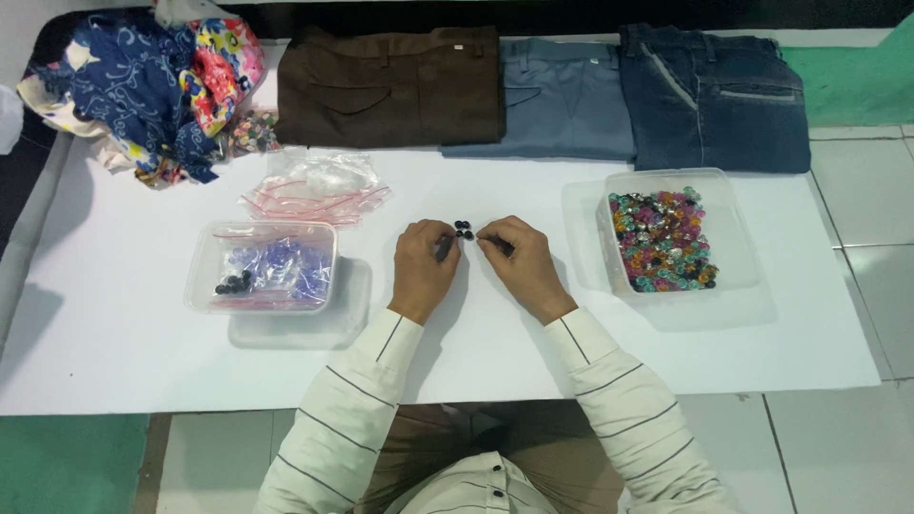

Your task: The person repeatedly picks small buttons from a container, places them into small plastic bags, and seals the bags. The process is repeated multiple times with different buttons.

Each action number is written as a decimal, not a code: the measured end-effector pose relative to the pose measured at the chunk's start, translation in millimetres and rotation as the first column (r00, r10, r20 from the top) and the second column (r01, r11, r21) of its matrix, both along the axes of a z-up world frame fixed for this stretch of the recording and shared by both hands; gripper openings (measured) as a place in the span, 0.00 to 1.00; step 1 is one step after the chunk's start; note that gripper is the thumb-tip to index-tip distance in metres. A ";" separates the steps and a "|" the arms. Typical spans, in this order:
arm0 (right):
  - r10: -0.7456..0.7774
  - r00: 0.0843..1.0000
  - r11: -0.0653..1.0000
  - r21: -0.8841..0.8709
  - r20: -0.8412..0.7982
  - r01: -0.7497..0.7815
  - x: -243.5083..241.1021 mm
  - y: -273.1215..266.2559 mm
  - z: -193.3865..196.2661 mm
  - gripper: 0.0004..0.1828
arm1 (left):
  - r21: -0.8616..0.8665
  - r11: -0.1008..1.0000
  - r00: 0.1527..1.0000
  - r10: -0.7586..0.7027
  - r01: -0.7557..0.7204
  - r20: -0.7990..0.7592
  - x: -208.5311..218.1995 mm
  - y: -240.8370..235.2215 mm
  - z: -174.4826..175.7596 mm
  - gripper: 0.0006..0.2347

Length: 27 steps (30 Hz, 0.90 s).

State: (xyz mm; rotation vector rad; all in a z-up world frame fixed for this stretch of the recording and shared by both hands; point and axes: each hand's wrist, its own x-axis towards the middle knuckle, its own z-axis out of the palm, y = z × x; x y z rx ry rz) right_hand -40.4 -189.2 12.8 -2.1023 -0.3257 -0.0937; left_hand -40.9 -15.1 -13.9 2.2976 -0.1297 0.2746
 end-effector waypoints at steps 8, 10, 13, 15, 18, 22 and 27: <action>-0.002 0.999 0.999 -0.039 -0.044 0.000 -16.5 -13.9 -3.6 0.06 | 0.108 0.994 0.997 0.001 -0.009 0.080 -18.1 -5.0 -7.3 0.03; -0.010 0.998 0.999 -0.039 -0.064 0.007 -31.4 -18.0 2.7 0.07 | 0.167 0.986 0.997 -0.021 0.008 0.075 -33.0 -9.8 -1.4 0.03; 0.008 0.994 0.999 -0.035 -0.112 -0.012 -56.6 -27.2 17.9 0.09 | 0.226 0.974 0.998 -0.031 0.018 0.056 -54.8 -20.5 8.9 0.02; 0.061 0.984 0.997 -0.042 -0.169 -0.069 -73.3 -35.2 33.1 0.11 | 0.179 0.979 0.995 -0.089 0.094 -0.032 -70.1 -29.0 26.5 0.04; 0.094 0.981 0.996 0.013 -0.170 -0.093 -96.1 -61.2 62.5 0.13 | 0.067 0.976 0.978 -0.205 0.208 -0.046 -73.9 -51.9 39.9 0.07; -0.052 0.990 0.998 0.037 -0.130 0.057 -98.6 -121.4 97.5 0.15 | 0.018 0.928 0.911 -0.368 0.371 0.186 -60.9 -100.8 66.0 0.06; -0.377 0.921 0.883 -0.338 -0.101 0.325 -67.6 -189.5 103.9 0.13 | 0.318 0.846 0.860 -0.489 0.427 0.147 -25.0 -162.9 80.1 0.10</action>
